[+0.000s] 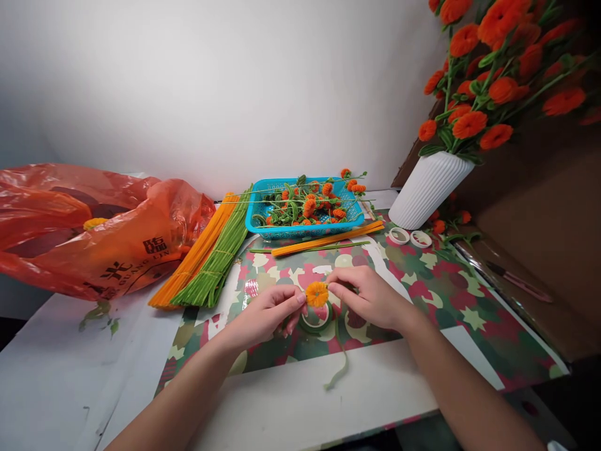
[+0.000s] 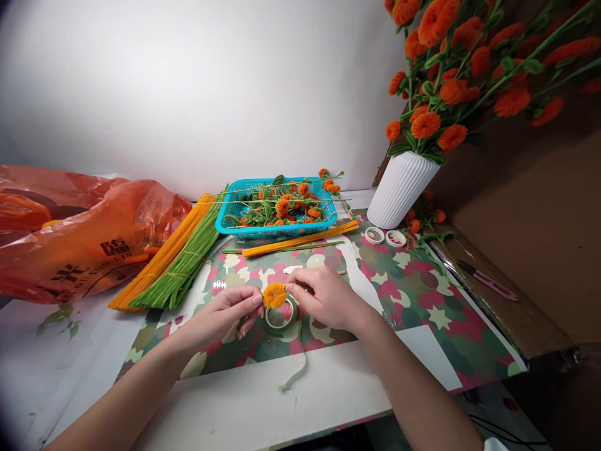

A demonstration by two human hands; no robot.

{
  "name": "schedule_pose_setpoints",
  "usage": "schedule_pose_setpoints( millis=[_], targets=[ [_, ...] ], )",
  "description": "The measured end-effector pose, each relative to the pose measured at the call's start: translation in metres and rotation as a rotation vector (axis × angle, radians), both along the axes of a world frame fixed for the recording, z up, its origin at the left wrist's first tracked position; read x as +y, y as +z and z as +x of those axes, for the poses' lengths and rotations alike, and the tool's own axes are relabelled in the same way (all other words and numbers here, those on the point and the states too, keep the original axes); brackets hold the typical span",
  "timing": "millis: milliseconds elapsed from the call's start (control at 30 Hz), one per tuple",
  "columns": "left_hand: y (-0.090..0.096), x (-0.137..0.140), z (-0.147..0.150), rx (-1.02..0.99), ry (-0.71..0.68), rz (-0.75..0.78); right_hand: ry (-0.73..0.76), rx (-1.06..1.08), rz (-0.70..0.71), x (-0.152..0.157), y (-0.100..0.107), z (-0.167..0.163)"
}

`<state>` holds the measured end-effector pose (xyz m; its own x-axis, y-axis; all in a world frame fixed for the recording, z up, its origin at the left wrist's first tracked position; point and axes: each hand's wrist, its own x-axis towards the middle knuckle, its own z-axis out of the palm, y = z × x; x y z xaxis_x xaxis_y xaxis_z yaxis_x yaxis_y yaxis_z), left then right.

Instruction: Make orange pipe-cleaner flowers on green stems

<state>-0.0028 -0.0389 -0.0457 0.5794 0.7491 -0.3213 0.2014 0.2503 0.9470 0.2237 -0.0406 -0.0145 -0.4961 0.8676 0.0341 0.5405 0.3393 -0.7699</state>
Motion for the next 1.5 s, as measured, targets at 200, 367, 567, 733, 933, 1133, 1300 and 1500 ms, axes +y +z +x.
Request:
schedule_pose_setpoints(
  millis=[200, 367, 567, 733, 933, 1133, 1300, 1500],
  targets=[
    [0.002, -0.005, 0.005, -0.004, -0.037, 0.061, 0.032, 0.04, -0.131, -0.012, 0.005, -0.014],
    [0.002, -0.008, 0.009, 0.016, -0.136, 0.061, 0.144, 0.223, -0.724, -0.014, 0.001, -0.016],
    [0.0, -0.002, 0.006, 0.055, -0.096, 0.117, 0.217, 0.489, -1.001, -0.008, -0.024, -0.027],
    [0.0, 0.005, 0.0, 0.18, -0.054, 0.198, 0.133, 0.549, -0.927, -0.005, -0.035, -0.032],
    [0.005, 0.009, -0.006, 0.237, -0.068, 0.341, 0.082, 0.554, -0.882, -0.007, -0.031, -0.033],
    [0.005, 0.011, -0.009, 0.227, -0.03, 0.35, -0.002, 0.53, -0.81, -0.008, -0.03, -0.037],
    [0.006, 0.012, -0.011, 0.233, -0.02, 0.369, -0.026, 0.511, -0.744, -0.009, -0.03, -0.038],
    [0.009, 0.01, -0.009, 0.243, -0.007, 0.317, -0.045, 0.486, -0.7, -0.01, -0.029, -0.038]
  ],
)
